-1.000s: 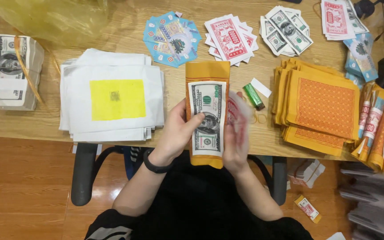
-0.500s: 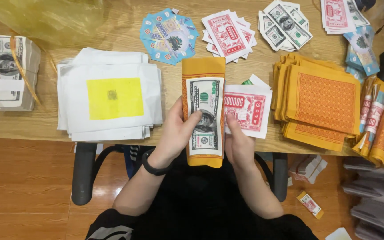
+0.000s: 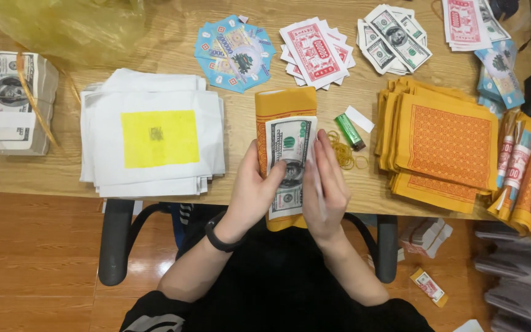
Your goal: The person assembles packs of paper money by placing a white sheet with a yellow square, a $100 bill, and a red 50000 note into an orange envelope, then securing it with a rubber band. The process is repeated multiple times with consistent handling of the same object types.
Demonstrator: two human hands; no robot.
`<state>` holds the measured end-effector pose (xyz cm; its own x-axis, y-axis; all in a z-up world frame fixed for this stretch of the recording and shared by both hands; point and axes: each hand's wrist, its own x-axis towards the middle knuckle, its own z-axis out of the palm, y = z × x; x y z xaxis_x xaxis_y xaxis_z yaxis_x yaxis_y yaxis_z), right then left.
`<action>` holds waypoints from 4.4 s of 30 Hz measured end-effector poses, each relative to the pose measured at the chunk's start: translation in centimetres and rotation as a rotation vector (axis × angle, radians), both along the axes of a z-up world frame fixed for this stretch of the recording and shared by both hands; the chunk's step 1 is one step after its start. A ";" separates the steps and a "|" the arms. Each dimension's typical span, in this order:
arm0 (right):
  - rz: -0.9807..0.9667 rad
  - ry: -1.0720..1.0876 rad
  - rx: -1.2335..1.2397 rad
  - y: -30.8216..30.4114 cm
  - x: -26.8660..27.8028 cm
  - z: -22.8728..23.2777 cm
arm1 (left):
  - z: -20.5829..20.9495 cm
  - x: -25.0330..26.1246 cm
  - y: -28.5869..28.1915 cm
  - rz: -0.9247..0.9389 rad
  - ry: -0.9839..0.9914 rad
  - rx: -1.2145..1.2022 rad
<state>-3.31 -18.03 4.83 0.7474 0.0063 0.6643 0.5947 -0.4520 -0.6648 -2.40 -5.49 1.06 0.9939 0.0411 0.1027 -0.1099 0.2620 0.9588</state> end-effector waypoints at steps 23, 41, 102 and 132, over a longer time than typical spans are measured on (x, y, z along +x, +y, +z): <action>0.280 0.307 0.216 -2.9 3.4 -8.7 | -0.3 -0.3 -0.5 0.011 -0.137 0.050; 0.119 0.129 -0.912 -7.5 12.7 -7.6 | -0.7 0.9 4.1 0.219 -0.248 0.091; 0.006 -0.258 -0.319 -2.8 1.7 7.5 | 11.2 -1.6 -1.8 0.496 -0.845 0.853; 0.255 0.370 0.546 -7.0 6.6 1.4 | 9.0 2.5 -0.2 0.183 -0.438 0.198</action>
<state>3.26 -25.04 6.21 0.9444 -0.0501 0.3250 0.3287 0.1270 -0.9358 0.07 -5.69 10.11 0.8343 0.1478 0.5312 -0.5394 0.0192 0.8418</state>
